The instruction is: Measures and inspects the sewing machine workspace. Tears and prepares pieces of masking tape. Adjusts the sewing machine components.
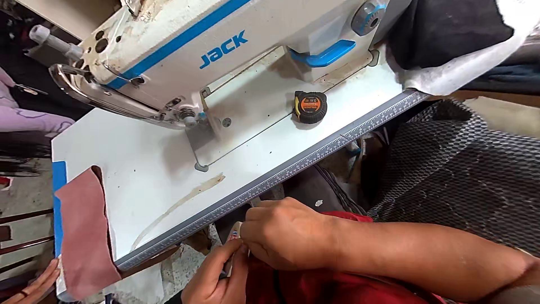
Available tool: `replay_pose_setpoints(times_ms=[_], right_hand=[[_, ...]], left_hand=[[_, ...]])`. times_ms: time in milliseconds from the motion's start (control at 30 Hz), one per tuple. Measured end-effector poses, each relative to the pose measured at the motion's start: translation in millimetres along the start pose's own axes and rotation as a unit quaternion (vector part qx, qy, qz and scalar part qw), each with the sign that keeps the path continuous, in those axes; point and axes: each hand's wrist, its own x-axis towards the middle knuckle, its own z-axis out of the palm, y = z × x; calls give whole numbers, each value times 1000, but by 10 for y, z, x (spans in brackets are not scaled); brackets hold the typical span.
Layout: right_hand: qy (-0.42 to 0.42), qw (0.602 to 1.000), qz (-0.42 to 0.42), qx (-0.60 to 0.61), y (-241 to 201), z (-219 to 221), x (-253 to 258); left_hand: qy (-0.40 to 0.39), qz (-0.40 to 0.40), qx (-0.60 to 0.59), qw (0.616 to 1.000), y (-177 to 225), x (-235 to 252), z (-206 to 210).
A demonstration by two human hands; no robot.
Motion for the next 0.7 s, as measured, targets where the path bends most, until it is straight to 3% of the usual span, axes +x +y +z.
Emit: replay_pose_setpoints(times_ms=[100, 200, 267, 400, 533, 633, 700], right_hand=[[130, 975, 117, 140, 95, 61, 60], [203, 944, 189, 180, 308, -289, 207], [161, 963, 188, 108, 487, -622, 428], [53, 979, 196, -9, 958, -1035, 1193], [23, 985, 162, -58, 1266, -1252, 1778], [22, 993, 114, -19, 1551, -1278, 2093], [54, 994, 62, 72, 1952, -1130, 2388]], left_hand=[[72, 106, 102, 987, 103, -17, -77], [116, 114, 197, 967, -45, 284, -420], [133, 99, 270, 949, -484, 731, -632], [16, -70, 349, 934, -1273, 1457, -798], [-15, -77, 378, 923, -1309, 2214, -1065], [18, -98, 266, 959, -1268, 2901, -880], [11, -137, 16, 990, -1535, 3208, -729]])
